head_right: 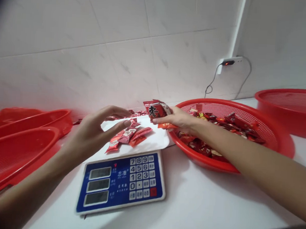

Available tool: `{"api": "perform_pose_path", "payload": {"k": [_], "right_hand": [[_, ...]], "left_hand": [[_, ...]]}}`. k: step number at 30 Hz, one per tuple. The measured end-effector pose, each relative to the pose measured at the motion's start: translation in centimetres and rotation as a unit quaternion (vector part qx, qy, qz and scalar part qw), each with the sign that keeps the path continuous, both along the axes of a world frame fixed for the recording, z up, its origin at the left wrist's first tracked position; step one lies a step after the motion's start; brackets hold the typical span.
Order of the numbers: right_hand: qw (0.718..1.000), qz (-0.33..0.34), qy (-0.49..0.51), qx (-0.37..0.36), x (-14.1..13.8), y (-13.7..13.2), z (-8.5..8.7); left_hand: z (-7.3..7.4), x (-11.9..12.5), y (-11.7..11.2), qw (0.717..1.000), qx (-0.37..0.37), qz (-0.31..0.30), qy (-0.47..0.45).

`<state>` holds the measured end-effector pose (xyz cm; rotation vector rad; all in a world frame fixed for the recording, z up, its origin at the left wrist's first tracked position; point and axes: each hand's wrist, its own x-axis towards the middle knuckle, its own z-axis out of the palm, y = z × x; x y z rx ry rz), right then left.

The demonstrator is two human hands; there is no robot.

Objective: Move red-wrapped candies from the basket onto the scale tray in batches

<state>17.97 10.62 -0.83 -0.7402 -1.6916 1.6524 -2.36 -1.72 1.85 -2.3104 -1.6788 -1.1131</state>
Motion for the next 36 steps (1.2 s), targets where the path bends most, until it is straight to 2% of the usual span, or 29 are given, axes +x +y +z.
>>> {"api": "perform_pose_path", "payload": {"k": [3, 6, 9, 12, 14, 16, 18, 20, 22, 23, 25, 26, 28, 32, 36], "right_hand": [[1.000, 0.001, 0.017, -0.020, 0.0, 0.2, -0.3], [0.999, -0.011, 0.044, -0.027, -0.3, 0.1, -0.6], [0.996, -0.023, 0.071, -0.039, -0.6, -0.2, -0.8], [0.994, -0.044, 0.089, -0.048, -0.6, 0.0, -0.7], [0.991, -0.083, 0.094, -0.041, -0.4, 0.4, -0.3], [0.986, -0.133, 0.096, -0.029, -0.1, 0.9, 0.0], [0.981, -0.169, 0.095, -0.018, 0.2, 1.3, 0.3], [0.979, -0.185, 0.089, -0.010, 0.3, 1.5, 0.4], [0.979, -0.185, 0.080, -0.006, 0.3, 1.5, 0.3], [0.981, -0.181, 0.076, -0.004, 0.2, 1.3, 0.3], [0.983, -0.169, 0.067, -0.001, 0.1, 1.0, 0.2], [0.984, -0.166, 0.062, 0.000, 0.1, 0.8, 0.2], [0.985, -0.162, 0.052, 0.003, 0.1, 0.6, 0.2], [0.984, -0.174, 0.040, 0.011, 0.1, 0.5, 0.1], [0.983, -0.179, 0.033, 0.004, 0.0, 0.5, -0.1]], "left_hand": [[-0.6, 1.5, 0.6, 0.995, 0.065, -0.017, 0.074], [-1.5, 3.7, 2.0, 0.962, 0.166, -0.023, 0.214], [-1.8, 5.5, 3.8, 0.937, 0.157, -0.022, 0.313], [-1.1, 5.2, 4.7, 0.926, 0.158, -0.061, 0.336], [-0.1, 3.6, 4.5, 0.930, 0.197, -0.055, 0.304], [1.1, 1.6, 3.8, 0.941, 0.205, -0.006, 0.269], [2.2, -0.4, 2.9, 0.956, 0.137, 0.032, 0.256], [3.0, -1.7, 1.8, 0.979, 0.020, 0.020, 0.204], [3.5, -2.3, 0.6, 0.996, -0.049, -0.004, 0.068], [3.6, -2.3, 0.0, 0.999, -0.046, -0.011, -0.014], [3.6, -2.2, -1.2, 0.988, 0.010, -0.010, -0.152], [3.6, -2.1, -1.6, 0.981, 0.038, -0.009, -0.189], [3.3, -1.9, -2.2, 0.976, 0.055, -0.007, -0.209], [2.5, -2.1, -2.6, 0.984, 0.018, -0.002, -0.177], [2.2, -2.2, -3.0, 0.986, 0.026, -0.005, -0.163]]}}
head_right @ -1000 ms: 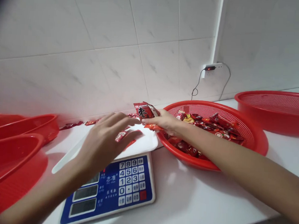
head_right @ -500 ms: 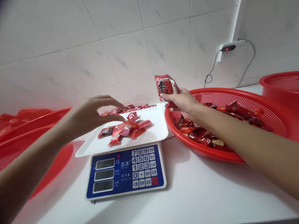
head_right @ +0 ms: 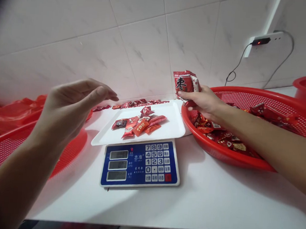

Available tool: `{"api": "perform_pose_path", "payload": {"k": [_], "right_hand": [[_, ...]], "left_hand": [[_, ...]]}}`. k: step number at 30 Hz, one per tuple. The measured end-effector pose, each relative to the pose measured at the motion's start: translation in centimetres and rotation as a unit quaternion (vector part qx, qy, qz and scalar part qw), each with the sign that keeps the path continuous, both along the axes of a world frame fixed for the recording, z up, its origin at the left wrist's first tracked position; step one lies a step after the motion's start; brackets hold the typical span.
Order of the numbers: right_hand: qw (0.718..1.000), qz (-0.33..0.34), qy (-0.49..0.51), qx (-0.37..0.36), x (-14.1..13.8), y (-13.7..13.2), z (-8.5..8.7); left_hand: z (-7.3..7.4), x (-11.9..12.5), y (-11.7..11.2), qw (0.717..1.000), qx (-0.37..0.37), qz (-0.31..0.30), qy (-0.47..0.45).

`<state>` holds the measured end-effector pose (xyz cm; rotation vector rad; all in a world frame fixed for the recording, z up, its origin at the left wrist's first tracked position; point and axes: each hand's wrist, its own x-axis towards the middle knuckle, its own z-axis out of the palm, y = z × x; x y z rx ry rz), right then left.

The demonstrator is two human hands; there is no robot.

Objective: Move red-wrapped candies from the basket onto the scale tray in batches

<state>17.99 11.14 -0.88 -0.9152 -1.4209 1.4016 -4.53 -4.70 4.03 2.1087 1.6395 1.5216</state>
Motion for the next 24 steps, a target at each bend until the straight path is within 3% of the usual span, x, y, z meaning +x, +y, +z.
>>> {"api": "perform_pose_path", "payload": {"k": [6, 9, 12, 15, 24], "right_hand": [[1.000, 0.017, -0.008, 0.012, 0.0, 0.1, -0.1], [1.000, 0.017, -0.009, 0.018, 0.0, 0.3, -0.1], [1.000, 0.028, 0.006, 0.008, 0.0, 0.4, -0.1], [0.999, 0.042, 0.020, 0.001, -0.1, 0.4, 0.0], [0.999, 0.049, 0.017, 0.005, 0.1, 0.3, -0.3]], "left_hand": [[-0.5, -1.2, 0.3, 0.999, -0.018, 0.027, 0.042], [-2.7, -3.1, 1.9, 0.987, -0.081, 0.058, 0.123], [-5.6, -4.7, 3.7, 0.955, -0.219, 0.075, 0.187], [-7.4, -4.8, 5.3, 0.928, -0.295, 0.070, 0.219], [-6.3, -0.8, 8.9, 0.882, -0.356, -0.012, 0.308]]}}
